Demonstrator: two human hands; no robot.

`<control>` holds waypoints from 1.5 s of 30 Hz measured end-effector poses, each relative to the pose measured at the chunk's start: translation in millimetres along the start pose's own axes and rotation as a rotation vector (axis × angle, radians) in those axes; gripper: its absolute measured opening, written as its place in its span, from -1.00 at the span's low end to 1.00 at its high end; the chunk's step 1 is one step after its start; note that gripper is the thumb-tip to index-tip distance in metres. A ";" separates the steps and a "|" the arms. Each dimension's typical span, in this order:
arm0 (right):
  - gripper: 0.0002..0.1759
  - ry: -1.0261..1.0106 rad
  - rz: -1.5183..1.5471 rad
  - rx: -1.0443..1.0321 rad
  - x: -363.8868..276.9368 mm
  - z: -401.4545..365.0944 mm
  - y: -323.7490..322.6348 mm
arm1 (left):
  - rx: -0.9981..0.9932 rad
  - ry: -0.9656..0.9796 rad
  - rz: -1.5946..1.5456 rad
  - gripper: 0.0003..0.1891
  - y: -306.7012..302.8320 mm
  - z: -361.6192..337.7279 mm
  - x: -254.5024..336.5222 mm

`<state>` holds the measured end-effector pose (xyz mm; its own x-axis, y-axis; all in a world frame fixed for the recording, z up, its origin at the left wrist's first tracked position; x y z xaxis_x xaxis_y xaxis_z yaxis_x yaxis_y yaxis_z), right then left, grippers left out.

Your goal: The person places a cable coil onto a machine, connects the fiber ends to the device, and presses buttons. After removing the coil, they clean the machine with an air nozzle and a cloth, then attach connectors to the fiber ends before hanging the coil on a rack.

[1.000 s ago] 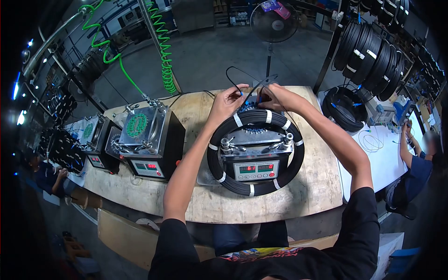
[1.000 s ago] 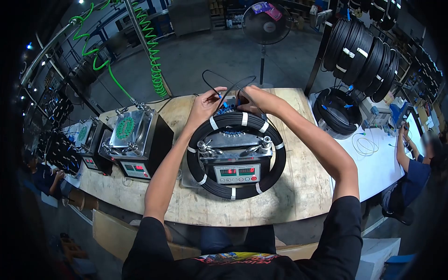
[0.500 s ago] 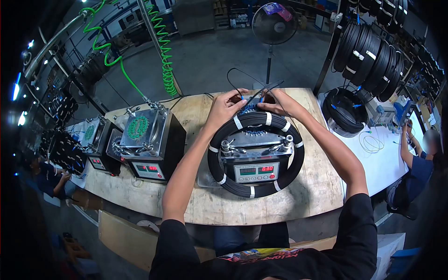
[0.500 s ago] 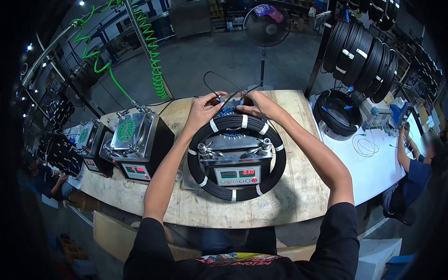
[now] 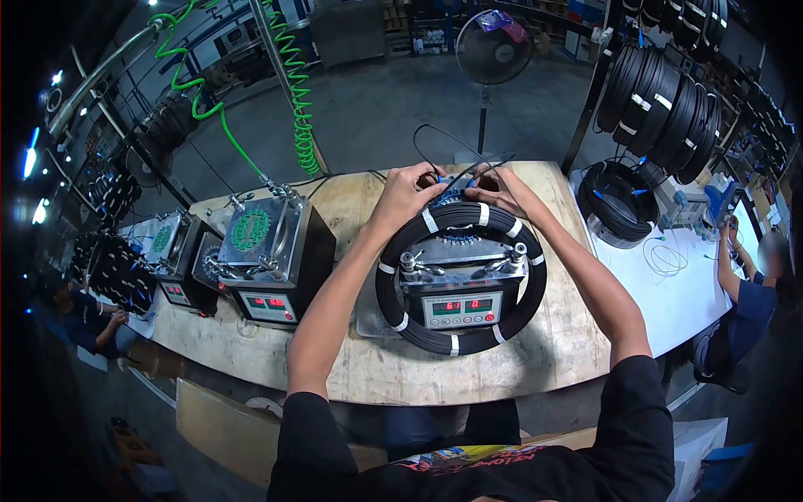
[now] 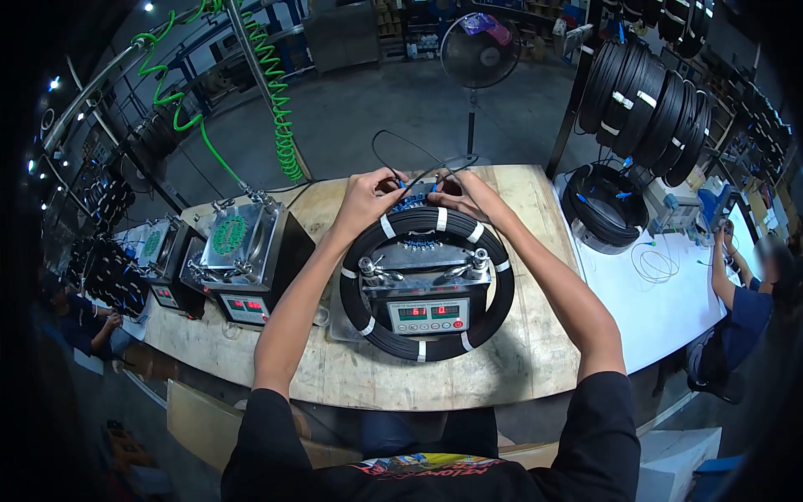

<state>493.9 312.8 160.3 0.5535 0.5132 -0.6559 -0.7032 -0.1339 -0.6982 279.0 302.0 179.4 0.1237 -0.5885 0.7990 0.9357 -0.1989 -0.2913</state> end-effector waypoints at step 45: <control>-0.56 0.164 -0.264 -0.182 39.6 59.2 -79.6 | -0.155 -0.319 -0.231 -0.61 13.0 -1.5 -53.8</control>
<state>545.4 393.9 206.9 0.7799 0.4097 -0.4732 -0.4437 -0.1714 -0.8797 284.0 329.8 131.8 0.0356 -0.2471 0.9683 0.8933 -0.4265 -0.1417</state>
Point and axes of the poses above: each hand's wrist, its own z-axis towards the middle knuckle, its own y-axis out of the palm, x = y × z, the point moved 5 cm from there along z, towards the middle knuckle, and after that the axes turned 12 degrees about -z, right-handed, at the moved point
